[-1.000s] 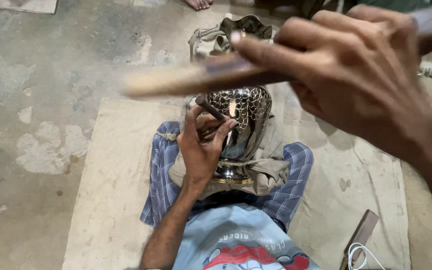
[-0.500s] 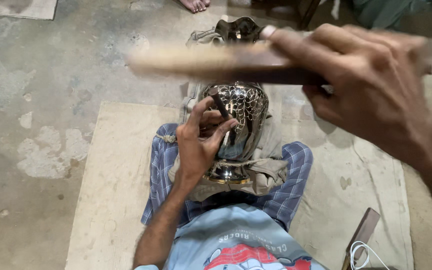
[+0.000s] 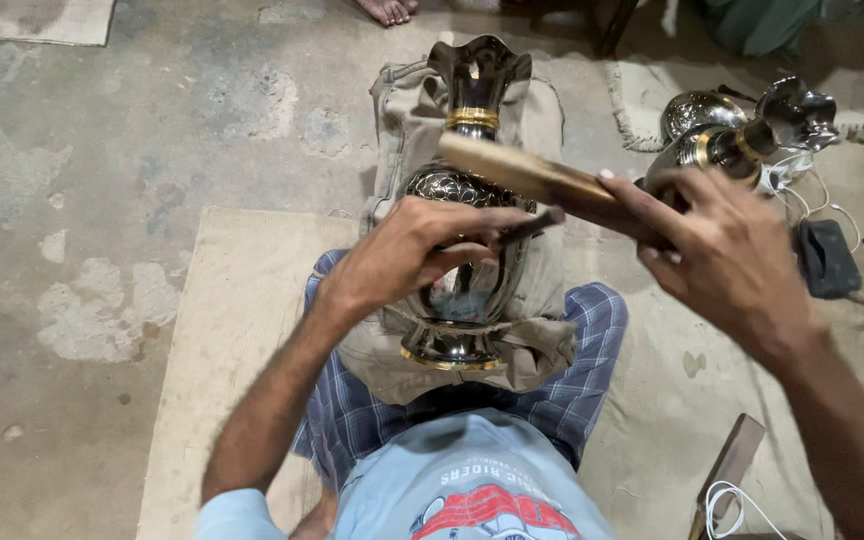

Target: The person sits on the floor and uses a chisel and wooden mallet to engrave a floral pattern onto a silver vase. The person repeatedly strikes the chisel to create indentations on the vase surface.

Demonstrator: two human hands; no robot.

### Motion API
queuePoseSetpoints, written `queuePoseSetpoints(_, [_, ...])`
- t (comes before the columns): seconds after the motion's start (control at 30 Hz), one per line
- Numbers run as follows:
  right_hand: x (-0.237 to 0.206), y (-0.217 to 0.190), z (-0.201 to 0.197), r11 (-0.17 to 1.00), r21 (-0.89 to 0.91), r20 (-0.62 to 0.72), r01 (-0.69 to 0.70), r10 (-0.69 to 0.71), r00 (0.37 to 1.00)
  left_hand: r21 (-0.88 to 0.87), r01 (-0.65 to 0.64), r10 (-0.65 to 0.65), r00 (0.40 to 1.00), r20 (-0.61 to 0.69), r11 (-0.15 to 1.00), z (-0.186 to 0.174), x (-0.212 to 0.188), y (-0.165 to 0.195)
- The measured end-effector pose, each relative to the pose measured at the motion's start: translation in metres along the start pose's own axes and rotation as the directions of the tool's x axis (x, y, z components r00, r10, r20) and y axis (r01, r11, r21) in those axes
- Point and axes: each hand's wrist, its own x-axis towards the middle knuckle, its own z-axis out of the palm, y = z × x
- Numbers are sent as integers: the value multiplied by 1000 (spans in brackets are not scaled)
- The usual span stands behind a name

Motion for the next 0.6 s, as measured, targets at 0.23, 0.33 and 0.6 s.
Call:
queuePoseSetpoints(0.23, [-48,-7,58,720,693,-358,46,288,888,44,169,-174,964,201,985,-12,15,20])
queuePoseSetpoints(0.33, [-60,-8,72,844,534,-448,53,229,864,88,193,-209,950,233,977,-15,18,26])
queuePoseSetpoints(0.6, [-59,-4,79,906,423,-429,-16,216,877,141,165,-192,958,214,976,-15,17,31])
